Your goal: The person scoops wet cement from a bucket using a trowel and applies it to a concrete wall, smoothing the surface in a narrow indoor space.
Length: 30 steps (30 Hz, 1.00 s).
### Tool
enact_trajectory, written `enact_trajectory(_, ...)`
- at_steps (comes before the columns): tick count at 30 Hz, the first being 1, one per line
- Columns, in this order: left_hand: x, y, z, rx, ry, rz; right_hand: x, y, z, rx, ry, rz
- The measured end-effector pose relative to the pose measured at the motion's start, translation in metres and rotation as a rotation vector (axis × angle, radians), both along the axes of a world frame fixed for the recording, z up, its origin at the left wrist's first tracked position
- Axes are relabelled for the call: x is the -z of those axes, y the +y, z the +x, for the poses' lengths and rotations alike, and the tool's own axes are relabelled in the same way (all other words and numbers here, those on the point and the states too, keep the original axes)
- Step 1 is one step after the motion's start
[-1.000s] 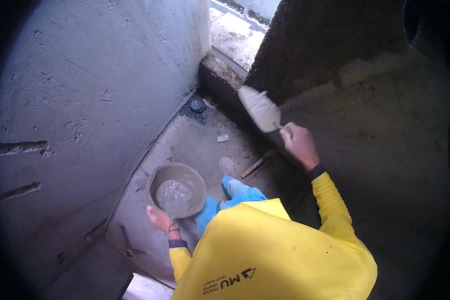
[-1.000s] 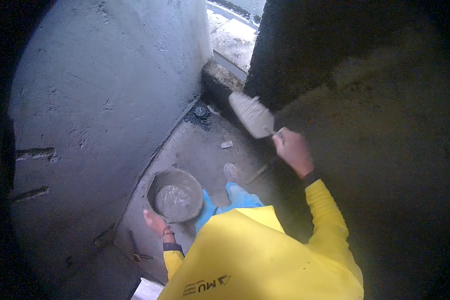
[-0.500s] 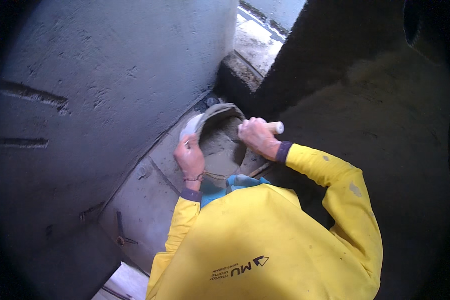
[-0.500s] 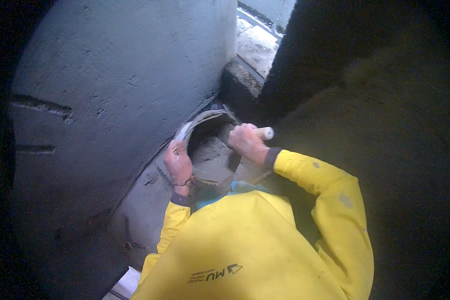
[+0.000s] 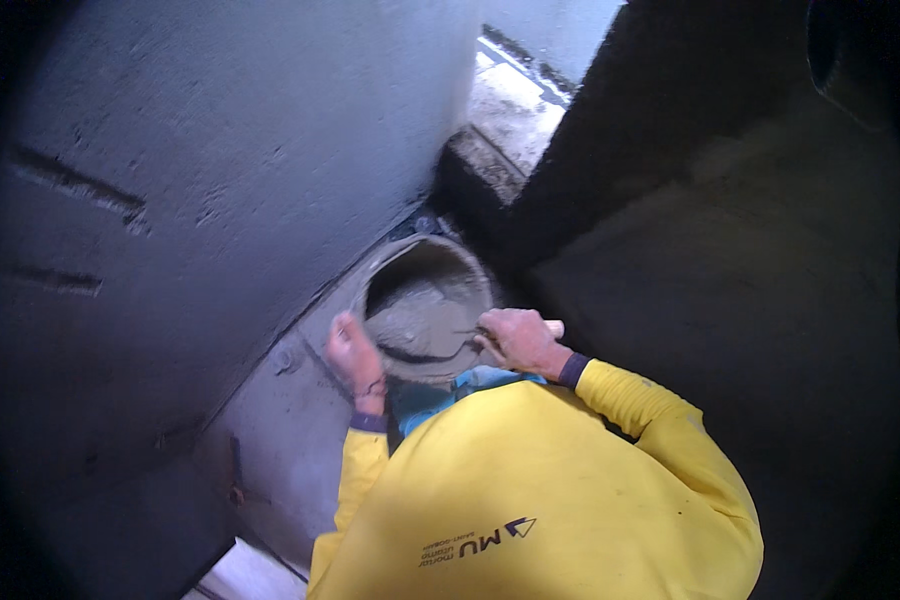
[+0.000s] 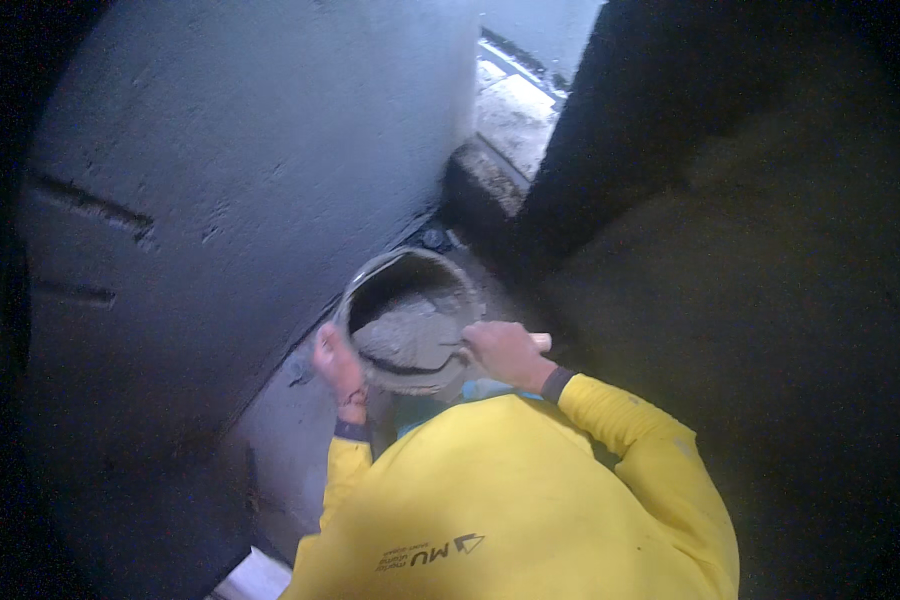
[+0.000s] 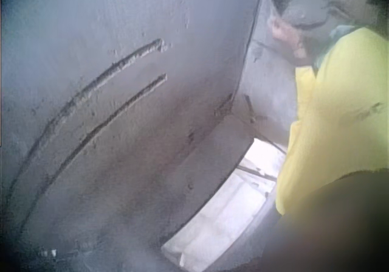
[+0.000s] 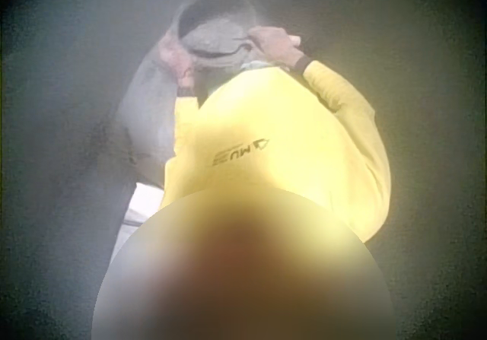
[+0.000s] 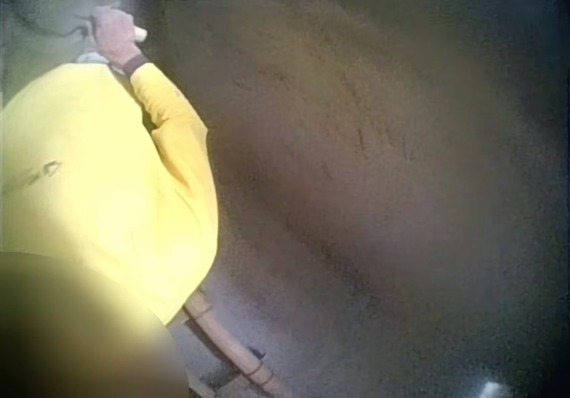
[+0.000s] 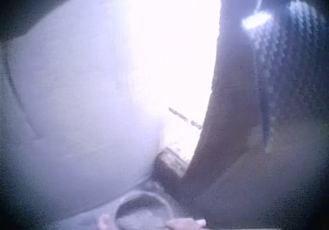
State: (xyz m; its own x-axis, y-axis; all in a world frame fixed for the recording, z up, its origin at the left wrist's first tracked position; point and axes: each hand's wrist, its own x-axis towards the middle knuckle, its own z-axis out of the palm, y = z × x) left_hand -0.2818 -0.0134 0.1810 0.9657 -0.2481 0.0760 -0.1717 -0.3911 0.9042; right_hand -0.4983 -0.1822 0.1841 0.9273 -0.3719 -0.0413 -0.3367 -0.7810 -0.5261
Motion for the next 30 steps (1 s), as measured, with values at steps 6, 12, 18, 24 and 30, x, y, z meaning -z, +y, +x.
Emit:
enact_trajectory(6,0.016,0.049,-0.006,-0.24,0.039,0.056,-0.013,-0.024,-0.009,-0.021,-0.048,0.444)
enact_trajectory(12,0.038,0.091,0.008,-0.333,-0.107,0.199,0.086,-0.118,-0.04,0.495,0.172,1.249)
enact_trajectory(18,0.038,0.094,0.005,-0.342,-0.042,0.173,0.011,-0.199,-0.051,0.814,-0.524,0.155)
enact_trajectory(24,0.035,0.055,0.009,-0.206,-0.071,0.137,-0.116,-0.138,-0.044,0.527,-0.067,-0.284)
enact_trajectory(30,-0.018,-0.018,0.001,0.073,-0.091,0.001,-0.055,-0.071,-0.007,0.029,0.164,-0.708)
